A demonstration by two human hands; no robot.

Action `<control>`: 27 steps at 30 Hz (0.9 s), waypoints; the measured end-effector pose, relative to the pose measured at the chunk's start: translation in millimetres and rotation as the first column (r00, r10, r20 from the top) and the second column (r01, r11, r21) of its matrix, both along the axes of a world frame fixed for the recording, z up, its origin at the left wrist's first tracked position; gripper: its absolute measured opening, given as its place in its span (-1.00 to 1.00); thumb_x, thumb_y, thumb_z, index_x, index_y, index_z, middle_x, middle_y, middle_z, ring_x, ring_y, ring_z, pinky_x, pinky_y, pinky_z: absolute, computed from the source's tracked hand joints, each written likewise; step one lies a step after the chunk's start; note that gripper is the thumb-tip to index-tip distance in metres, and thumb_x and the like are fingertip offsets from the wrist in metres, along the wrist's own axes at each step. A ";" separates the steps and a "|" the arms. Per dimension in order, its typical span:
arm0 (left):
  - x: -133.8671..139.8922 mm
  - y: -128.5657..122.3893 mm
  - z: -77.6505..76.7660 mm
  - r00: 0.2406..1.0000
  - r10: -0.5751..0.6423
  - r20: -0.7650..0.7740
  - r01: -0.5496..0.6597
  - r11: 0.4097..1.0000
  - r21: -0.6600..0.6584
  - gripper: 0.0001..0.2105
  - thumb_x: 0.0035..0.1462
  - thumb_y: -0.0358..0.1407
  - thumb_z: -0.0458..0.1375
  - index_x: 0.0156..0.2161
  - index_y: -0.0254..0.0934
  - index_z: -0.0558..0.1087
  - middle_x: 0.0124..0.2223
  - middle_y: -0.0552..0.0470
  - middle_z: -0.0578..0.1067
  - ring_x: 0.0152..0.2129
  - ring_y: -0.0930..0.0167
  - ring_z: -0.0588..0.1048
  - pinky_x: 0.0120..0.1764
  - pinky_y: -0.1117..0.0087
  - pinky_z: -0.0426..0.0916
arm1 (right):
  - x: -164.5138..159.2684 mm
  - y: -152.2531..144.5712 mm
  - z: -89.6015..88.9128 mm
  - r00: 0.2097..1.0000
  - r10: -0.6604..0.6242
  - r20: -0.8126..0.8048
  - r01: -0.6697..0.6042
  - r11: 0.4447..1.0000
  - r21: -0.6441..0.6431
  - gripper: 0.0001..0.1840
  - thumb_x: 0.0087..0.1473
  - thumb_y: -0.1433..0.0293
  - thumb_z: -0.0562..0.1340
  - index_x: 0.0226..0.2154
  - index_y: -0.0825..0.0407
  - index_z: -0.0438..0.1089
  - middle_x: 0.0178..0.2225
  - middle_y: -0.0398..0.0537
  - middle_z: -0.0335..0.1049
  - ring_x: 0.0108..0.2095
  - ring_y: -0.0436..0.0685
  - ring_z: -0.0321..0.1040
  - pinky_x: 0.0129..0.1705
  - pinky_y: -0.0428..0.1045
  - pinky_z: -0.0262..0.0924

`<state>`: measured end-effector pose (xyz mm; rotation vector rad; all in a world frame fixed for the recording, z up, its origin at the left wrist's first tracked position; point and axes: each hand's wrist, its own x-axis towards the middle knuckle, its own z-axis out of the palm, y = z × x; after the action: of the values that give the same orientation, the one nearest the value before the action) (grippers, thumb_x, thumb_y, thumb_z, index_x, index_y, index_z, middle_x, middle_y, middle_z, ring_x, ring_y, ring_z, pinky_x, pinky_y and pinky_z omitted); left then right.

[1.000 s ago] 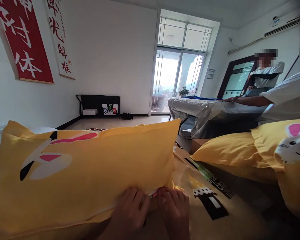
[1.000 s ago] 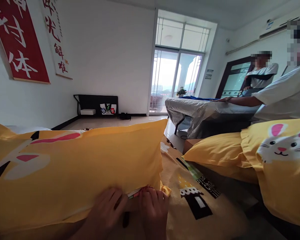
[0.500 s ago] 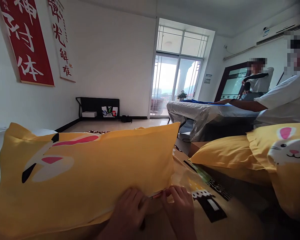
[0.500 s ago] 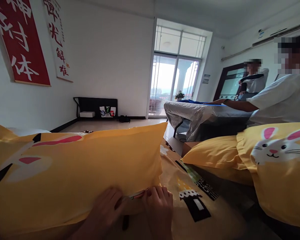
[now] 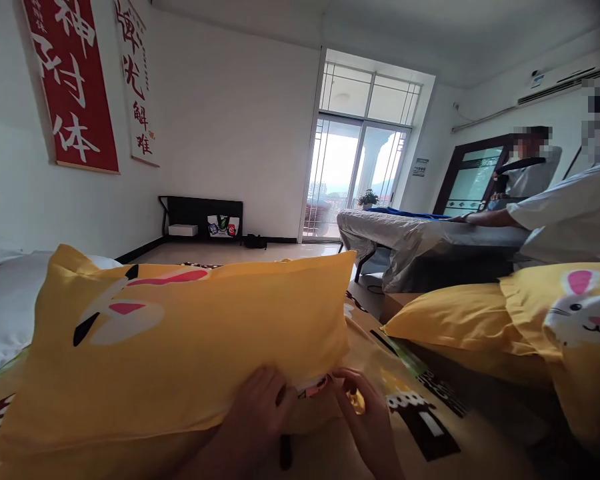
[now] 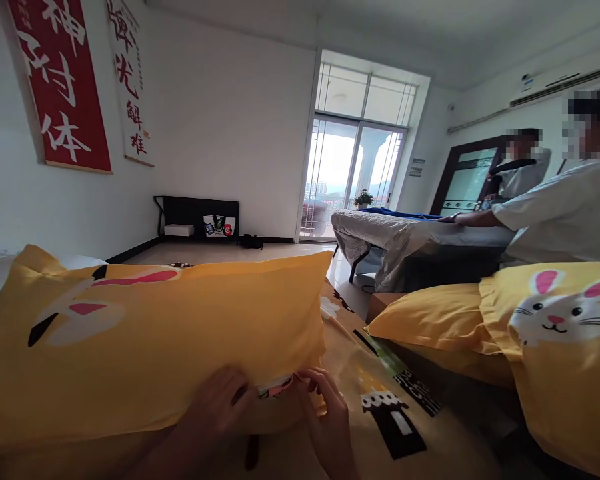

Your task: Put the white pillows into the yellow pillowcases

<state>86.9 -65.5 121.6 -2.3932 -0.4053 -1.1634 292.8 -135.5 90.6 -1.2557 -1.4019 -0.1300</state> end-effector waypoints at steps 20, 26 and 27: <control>-111.5 -2.3 33.9 0.990 0.043 -0.132 -0.039 0.999 0.032 -0.70 0.26 -0.44 -0.10 -0.02 -0.29 0.42 -0.14 -0.08 0.54 -0.17 0.35 0.46 -0.09 0.36 0.30 | 33.9 18.4 21.5 0.884 0.049 0.464 -0.039 0.999 -0.032 -0.78 0.26 0.24 0.10 -0.34 -0.08 0.39 -0.22 -0.08 0.42 -0.17 0.12 0.33 -0.14 0.01 0.23; -232.6 111.4 -7.7 0.767 0.639 -0.053 -0.602 0.689 -0.404 -0.53 0.27 -0.10 -0.13 0.23 -0.15 0.23 0.25 -0.06 0.30 0.16 0.15 0.28 0.10 0.08 0.20 | 32.2 114.3 -29.0 0.936 -0.132 0.327 0.219 0.944 -0.246 -0.43 0.26 0.08 -0.07 0.21 -0.01 0.14 0.22 0.11 0.19 0.22 0.25 0.11 0.16 0.23 0.08; -246.3 131.4 -21.5 0.710 0.702 -0.056 -0.613 0.578 -0.539 -0.50 0.26 -0.09 -0.17 0.22 -0.19 0.24 0.25 -0.08 0.30 0.15 0.14 0.30 0.08 0.08 0.24 | 30.5 129.4 -41.3 0.944 -0.125 0.306 0.233 0.907 -0.350 -0.38 0.26 0.07 -0.11 0.25 0.01 0.09 0.25 0.11 0.13 0.25 0.25 0.06 0.18 0.25 0.05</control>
<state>-159.4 65.9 100.1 -2.1705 -1.7192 -0.9451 323.4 -6.0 49.3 -1.7494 -1.5987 -0.1701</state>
